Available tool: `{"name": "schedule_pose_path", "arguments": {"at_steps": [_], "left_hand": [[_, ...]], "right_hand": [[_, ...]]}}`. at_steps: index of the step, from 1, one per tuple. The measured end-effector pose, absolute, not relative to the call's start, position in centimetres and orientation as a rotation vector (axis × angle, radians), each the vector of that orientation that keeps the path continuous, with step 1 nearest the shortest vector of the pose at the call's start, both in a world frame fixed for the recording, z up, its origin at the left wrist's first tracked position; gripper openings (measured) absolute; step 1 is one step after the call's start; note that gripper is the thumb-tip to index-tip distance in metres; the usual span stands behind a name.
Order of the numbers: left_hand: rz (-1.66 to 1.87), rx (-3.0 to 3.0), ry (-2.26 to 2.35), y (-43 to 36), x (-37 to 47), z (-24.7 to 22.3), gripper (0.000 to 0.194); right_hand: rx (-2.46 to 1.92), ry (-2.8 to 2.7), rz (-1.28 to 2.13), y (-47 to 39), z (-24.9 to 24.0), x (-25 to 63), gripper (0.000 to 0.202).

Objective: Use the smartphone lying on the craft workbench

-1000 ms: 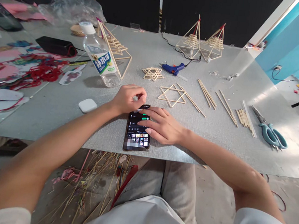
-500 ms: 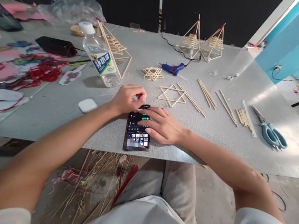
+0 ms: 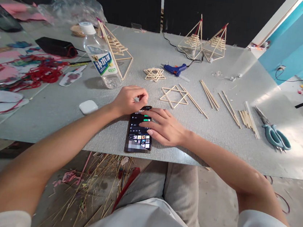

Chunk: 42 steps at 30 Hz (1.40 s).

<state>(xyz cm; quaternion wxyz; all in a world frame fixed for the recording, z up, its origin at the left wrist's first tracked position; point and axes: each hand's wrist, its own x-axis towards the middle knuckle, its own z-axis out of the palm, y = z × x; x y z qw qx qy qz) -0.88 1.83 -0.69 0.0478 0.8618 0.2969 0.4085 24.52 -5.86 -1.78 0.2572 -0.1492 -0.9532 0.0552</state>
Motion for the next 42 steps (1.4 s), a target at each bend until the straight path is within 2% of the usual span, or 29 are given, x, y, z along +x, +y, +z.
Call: {"name": "schedule_pose_path", "arguments": {"at_steps": [42], "left_hand": [[1.283,2.645,0.865,1.84,-0.93,-0.80,0.025]], "right_hand": [[-0.408,-2.587,0.106,-5.96,-1.63,24.50,0.042]]}}
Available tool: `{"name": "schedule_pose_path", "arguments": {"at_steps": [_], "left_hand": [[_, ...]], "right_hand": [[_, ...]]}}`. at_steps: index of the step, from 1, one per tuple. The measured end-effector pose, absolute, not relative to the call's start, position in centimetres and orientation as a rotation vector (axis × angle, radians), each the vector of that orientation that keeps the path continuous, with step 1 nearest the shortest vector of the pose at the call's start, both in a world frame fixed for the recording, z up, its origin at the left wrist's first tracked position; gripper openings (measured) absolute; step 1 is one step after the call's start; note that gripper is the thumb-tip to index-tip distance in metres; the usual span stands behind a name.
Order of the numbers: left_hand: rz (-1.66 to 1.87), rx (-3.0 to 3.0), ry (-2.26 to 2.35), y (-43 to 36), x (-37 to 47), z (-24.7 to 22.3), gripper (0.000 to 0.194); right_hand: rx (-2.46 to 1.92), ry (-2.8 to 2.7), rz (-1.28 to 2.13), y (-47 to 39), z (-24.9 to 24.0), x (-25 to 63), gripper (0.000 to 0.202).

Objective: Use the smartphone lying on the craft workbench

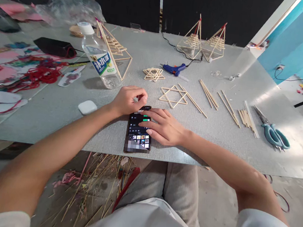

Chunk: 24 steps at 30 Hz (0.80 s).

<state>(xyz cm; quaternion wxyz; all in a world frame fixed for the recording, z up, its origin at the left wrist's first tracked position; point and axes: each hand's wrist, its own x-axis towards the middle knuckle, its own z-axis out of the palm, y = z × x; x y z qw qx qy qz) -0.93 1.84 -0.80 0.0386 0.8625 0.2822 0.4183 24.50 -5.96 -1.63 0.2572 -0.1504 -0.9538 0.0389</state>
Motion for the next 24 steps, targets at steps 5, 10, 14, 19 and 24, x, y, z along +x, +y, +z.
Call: {"name": "schedule_pose_path", "arguments": {"at_steps": [5,10,14,19,24], "left_hand": [[1.296,2.644,0.862,1.92,-0.92,-0.92,0.024],[1.280,2.642,0.870,1.90,-0.98,-0.92,0.024],[1.292,2.652,0.855,1.91,-0.98,-0.90,0.024],[1.301,2.654,0.847,1.97,-0.93,-1.01,0.025],[1.294,2.652,0.862,1.96,-0.98,-1.02,0.025]], "right_hand": [[-0.410,-2.588,0.103,-5.99,-1.63,24.48,0.043],[-0.424,-2.599,0.091,-5.97,-1.62,24.53,0.044],[-0.422,-2.598,0.120,-5.97,-1.62,24.53,0.045],[-0.422,-2.591,0.121,-5.99,-1.66,24.52,0.045],[-0.428,-2.598,0.128,-5.98,-1.64,24.53,0.046]]}}
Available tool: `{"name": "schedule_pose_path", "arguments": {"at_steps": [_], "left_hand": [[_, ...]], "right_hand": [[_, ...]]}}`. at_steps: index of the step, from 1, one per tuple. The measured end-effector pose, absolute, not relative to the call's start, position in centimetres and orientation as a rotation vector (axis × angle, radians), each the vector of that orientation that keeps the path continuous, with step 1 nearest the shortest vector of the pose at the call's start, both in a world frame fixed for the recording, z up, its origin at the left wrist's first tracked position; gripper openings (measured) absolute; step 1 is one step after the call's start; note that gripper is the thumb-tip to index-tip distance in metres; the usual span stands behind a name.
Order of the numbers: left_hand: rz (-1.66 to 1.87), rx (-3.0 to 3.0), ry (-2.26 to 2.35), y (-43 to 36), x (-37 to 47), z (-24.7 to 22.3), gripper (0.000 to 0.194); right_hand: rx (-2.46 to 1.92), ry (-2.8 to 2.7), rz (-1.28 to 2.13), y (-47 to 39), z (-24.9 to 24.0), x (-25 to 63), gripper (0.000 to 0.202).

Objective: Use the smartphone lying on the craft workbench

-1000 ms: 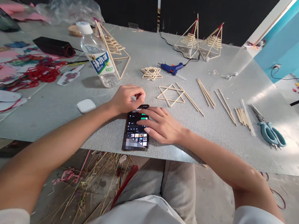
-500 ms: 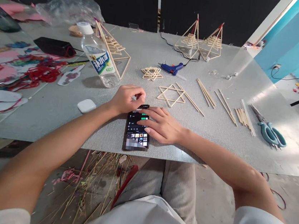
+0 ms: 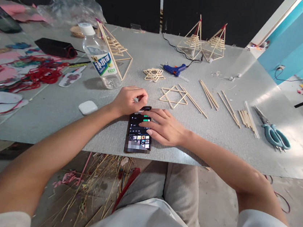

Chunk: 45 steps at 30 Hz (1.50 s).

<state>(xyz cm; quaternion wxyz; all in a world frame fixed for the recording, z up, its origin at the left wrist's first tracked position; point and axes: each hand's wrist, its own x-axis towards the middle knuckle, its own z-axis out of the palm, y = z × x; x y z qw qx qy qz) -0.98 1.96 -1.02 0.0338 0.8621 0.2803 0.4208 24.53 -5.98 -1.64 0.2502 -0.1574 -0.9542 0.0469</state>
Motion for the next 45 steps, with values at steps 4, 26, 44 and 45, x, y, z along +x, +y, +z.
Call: {"name": "schedule_pose_path", "arguments": {"at_steps": [4,26,44,45], "left_hand": [[1.285,2.647,0.871,1.96,-1.01,-1.01,0.025],[1.202,2.649,0.932,1.75,-1.03,-0.76,0.028],[1.187,2.629,0.950,1.66,-1.06,-0.77,0.028],[1.186,2.628,0.956,1.68,-1.05,-0.78,0.028]], "right_hand": [[-0.429,-2.597,0.107,-5.97,-1.70,24.50,0.045],[-0.429,-2.599,0.122,-5.99,-1.62,24.49,0.045],[-0.430,-2.585,0.107,-6.03,-1.58,24.41,0.045],[-0.432,-2.588,0.109,-6.03,-1.57,24.41,0.045]]}}
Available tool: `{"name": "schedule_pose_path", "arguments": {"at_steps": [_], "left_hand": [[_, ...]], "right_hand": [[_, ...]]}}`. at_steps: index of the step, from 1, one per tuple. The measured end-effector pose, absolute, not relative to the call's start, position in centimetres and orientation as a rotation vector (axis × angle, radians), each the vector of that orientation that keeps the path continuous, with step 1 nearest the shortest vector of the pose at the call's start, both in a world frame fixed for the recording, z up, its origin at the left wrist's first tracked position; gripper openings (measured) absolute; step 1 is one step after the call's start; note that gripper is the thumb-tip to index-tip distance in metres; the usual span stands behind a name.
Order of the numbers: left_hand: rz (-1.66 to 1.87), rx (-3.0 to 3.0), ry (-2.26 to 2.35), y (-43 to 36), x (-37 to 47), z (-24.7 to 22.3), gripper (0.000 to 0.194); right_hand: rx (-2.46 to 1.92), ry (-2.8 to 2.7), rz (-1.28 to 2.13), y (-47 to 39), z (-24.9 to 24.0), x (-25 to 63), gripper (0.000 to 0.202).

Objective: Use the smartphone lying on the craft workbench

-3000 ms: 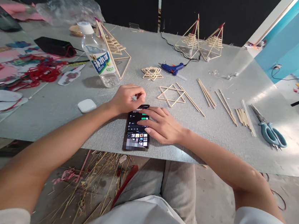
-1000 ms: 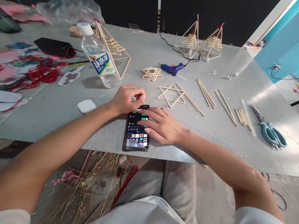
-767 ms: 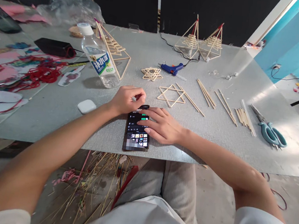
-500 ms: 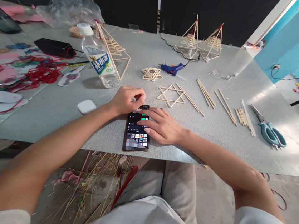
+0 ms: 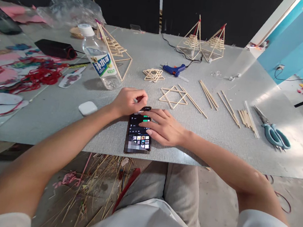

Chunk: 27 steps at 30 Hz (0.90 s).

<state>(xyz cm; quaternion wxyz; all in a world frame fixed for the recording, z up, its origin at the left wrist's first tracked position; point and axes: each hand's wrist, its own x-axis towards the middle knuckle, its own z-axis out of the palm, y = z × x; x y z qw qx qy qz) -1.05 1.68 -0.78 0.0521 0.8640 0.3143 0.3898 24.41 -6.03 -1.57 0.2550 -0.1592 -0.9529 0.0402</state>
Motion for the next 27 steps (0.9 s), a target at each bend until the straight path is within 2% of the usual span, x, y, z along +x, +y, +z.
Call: {"name": "schedule_pose_path", "arguments": {"at_steps": [10,21,27], "left_hand": [[1.142,2.624,1.004,1.81,-1.00,-0.96,0.028],[1.176,2.711,0.958,2.20,-0.80,-1.06,0.054],[1.157,2.698,0.941,2.25,-0.85,-1.04,0.058]], "right_hand": [[-0.443,-2.582,0.098,-6.02,-1.62,24.48,0.044],[-0.435,-2.569,0.113,-6.00,-1.63,24.43,0.045],[-0.428,-2.570,0.126,-5.99,-1.64,24.53,0.046]]}}
